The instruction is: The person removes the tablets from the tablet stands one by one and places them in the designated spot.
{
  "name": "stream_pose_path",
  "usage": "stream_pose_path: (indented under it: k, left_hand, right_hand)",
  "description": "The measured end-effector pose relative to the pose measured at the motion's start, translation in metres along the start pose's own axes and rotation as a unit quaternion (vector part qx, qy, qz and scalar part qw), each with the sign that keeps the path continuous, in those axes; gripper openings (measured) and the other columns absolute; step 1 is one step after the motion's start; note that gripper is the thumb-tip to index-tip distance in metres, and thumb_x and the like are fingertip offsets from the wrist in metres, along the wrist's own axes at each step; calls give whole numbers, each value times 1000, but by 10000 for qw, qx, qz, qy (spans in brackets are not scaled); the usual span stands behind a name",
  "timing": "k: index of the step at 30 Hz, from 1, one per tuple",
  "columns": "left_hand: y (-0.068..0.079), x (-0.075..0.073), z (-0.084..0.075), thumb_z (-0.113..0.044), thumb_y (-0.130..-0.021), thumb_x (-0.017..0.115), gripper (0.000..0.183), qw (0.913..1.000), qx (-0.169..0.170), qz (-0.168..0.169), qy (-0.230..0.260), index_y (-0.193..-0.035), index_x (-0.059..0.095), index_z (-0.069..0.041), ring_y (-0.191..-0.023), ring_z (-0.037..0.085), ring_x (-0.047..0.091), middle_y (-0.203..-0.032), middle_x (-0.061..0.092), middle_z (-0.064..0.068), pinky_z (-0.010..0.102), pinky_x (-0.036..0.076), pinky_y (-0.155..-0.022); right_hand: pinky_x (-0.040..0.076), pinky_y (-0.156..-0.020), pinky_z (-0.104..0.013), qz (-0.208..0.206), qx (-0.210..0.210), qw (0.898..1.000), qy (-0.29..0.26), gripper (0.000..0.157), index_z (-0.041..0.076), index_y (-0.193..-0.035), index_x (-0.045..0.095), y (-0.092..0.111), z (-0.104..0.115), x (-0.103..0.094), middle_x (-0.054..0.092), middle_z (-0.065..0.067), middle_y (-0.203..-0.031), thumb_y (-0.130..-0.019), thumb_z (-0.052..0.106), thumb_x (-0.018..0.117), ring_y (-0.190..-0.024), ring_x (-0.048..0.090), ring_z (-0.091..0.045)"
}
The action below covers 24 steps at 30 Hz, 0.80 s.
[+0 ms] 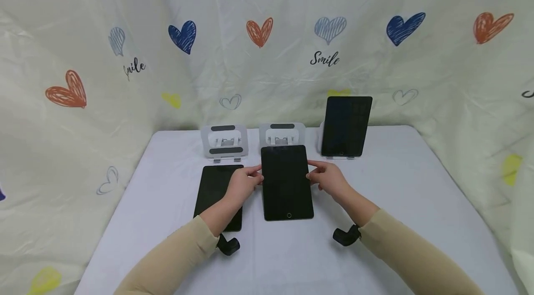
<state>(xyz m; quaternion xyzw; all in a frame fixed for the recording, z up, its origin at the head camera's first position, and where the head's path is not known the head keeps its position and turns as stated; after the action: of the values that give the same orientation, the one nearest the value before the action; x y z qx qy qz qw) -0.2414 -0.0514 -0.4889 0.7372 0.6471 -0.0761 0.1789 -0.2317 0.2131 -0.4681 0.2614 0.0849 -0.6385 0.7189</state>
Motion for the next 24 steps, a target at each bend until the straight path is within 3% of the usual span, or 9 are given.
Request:
stream_pose_path:
  k: [8, 13, 24]
  left_hand:
    - [-2, 2, 2, -11, -93, 67, 38, 9984, 10, 170, -545, -130, 66, -8, -74, 13, 64, -86, 70, 0, 29, 51, -62]
    - [-2, 1, 6, -12, -93, 68, 38, 9952, -163, 336, -901, -130, 66, -7, -69, 15, 63, -80, 70, 0, 28, 48, -59]
    - [0, 7, 13, -13, -92, 70, 50, 9847, -564, 969, -1336, -140, 57, -9, -54, 17, 56, -65, 67, 6, 30, 45, -49]
  right_hand:
    - [50, -63, -31, -8, 118, 9999, 72, 52, 5, -145, 50, -1, -11, 5, 70, -13, -100, -95, 9, 64, -79, 65, -20]
    - [51, -63, -29, 161, 346, 9993, -64, 51, 3, -143, 52, -5, -18, 11, 70, -14, -102, -94, 9, 66, -77, 63, -20]
    - [51, -60, -27, 440, 739, 9960, 226, 51, 4, -142, 53, -9, -27, 14, 69, -11, -93, -94, 10, 66, -69, 62, -18]
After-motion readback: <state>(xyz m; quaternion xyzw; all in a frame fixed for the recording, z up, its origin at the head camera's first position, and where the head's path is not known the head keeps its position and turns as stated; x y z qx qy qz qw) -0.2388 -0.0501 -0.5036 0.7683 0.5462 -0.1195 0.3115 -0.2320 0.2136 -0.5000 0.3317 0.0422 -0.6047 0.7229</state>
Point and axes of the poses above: each hand's wrist, its own y-axis away from the middle knuckle, its own x-axis out of the palm, z = x × y, the point moved 4 cm from there along -y, towards the middle knuckle
